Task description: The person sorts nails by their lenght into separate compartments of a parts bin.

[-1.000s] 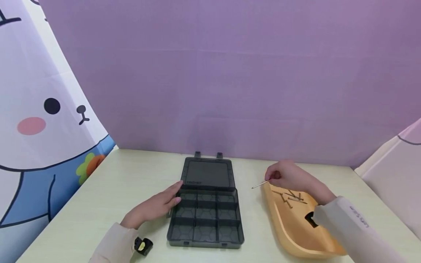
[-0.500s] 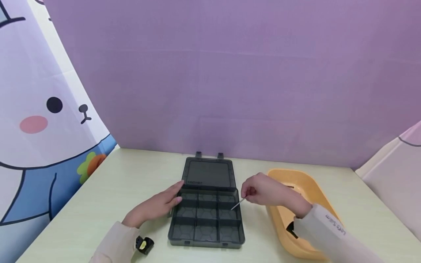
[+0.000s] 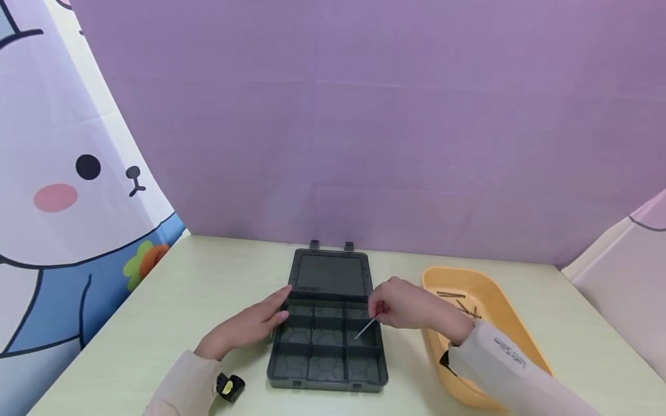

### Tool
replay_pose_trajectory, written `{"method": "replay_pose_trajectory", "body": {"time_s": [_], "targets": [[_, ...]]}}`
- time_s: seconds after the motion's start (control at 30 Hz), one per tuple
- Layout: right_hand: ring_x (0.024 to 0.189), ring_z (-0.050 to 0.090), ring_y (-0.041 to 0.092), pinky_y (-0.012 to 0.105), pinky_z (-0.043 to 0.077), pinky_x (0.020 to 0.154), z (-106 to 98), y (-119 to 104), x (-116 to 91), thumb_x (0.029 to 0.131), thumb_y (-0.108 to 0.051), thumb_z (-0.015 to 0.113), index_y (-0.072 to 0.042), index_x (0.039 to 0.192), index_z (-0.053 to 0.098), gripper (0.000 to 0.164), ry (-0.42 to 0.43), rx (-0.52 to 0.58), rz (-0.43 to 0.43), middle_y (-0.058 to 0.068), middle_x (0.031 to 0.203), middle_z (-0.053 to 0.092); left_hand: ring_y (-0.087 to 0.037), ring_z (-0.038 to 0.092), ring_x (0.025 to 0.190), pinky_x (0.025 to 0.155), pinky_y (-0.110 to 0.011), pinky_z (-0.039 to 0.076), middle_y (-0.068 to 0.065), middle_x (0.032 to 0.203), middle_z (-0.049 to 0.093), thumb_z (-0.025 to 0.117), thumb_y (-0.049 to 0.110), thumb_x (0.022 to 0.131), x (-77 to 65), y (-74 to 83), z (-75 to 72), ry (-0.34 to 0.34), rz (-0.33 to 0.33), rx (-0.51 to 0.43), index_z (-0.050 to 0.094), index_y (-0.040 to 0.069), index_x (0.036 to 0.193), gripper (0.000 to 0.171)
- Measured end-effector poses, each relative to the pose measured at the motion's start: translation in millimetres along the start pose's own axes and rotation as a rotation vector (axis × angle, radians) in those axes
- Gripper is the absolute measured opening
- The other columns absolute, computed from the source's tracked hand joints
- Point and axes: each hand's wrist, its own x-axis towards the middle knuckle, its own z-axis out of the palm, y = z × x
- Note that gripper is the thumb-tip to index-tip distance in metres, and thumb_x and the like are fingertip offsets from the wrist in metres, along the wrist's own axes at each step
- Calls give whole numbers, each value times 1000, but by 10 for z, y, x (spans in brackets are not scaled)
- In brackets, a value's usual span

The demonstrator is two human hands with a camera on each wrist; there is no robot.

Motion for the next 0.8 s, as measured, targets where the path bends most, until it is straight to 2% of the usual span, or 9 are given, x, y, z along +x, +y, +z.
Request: {"method": "replay_pose_trajectory", "body": {"time_s": [0.17,0.37,0.53,0.8], "targets": [[60,49,-1,15,45,57,59,-10,26,79,5,65,-8,79,71,14,1,-19,13,-6,71,64,-41,16,144,114,-57,20,-24,157,16,36,26,105,13,1,6,-5,1,7,16,-5,150,59],[67,53,2,18,49,62,80,-29,42,80,4,66,-9,85,71,14,-28,-25,70,-5,77,66,-41,16,144,114,-57,20,-23,157,16,36,26,105,32,-5,17,-2,-2,4,16,-4,150,59],[69,54,2,20,50,64,16,6,-4,82,1,66,-10,88,70,13,-27,-31,82,-6,79,65,-41,16,144,114,-57,20,-23,157,16,36,26,105,32,-2,16,-3,-10,7,16,-4,150,58],[69,52,2,20,48,64,-173,148,-137,83,0,67,-13,88,68,14,-3,-36,43,-9,78,63,-39,16,145,115,-56,19,-21,157,16,37,25,105,40,-26,28,4,-29,9,15,-3,151,58]]}}
